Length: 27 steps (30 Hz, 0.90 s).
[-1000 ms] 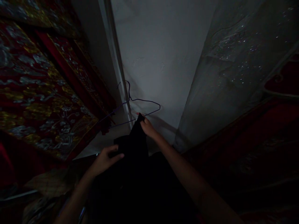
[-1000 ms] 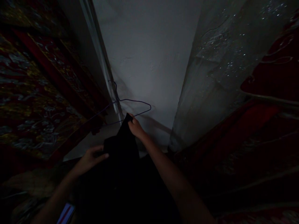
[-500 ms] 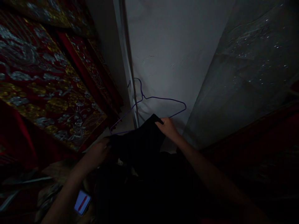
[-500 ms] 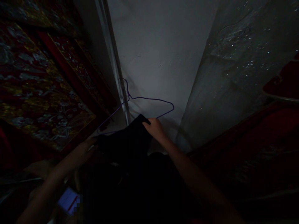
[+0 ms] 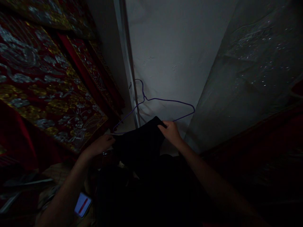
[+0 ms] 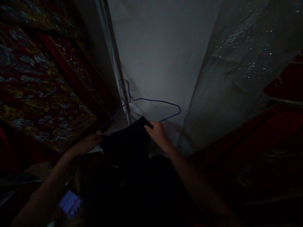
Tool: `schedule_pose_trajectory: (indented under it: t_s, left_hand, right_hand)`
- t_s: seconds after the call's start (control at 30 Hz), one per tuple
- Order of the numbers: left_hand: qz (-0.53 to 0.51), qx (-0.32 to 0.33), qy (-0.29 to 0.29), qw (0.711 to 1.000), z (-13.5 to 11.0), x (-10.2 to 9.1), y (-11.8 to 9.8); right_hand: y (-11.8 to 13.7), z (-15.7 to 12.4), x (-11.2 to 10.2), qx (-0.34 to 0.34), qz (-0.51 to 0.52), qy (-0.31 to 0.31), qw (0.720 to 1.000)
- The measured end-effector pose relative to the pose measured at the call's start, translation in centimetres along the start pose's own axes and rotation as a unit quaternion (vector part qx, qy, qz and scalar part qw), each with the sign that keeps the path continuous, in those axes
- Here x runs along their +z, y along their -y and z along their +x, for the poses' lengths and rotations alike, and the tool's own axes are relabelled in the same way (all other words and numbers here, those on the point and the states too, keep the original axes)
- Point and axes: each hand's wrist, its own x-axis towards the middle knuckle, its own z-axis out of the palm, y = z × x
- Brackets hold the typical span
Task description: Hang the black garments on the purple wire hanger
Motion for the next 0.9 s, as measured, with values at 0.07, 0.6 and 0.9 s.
schedule_pose_trajectory:
  t_s: [0.07, 0.6, 0.9]
  left_hand:
    - [0.001, 0.005, -0.031, 0.999, 0.0, -0.8, -0.4]
    - [0.000, 0.160, -0.161, 0.974, 2.8, -1.2, -6.3]
    - [0.031, 0.191, -0.192, 0.962, 2.6, -1.2, -5.7]
  right_hand:
    - [0.0, 0.0, 0.2, 0.017, 0.009, 0.004, 1.000]
    - [-0.1, -1.2, -1.3, -0.041, 0.090, -0.054, 0.994]
    - [-2.5, 3.0, -6.4, 0.018, 0.023, -0.125, 0.992]
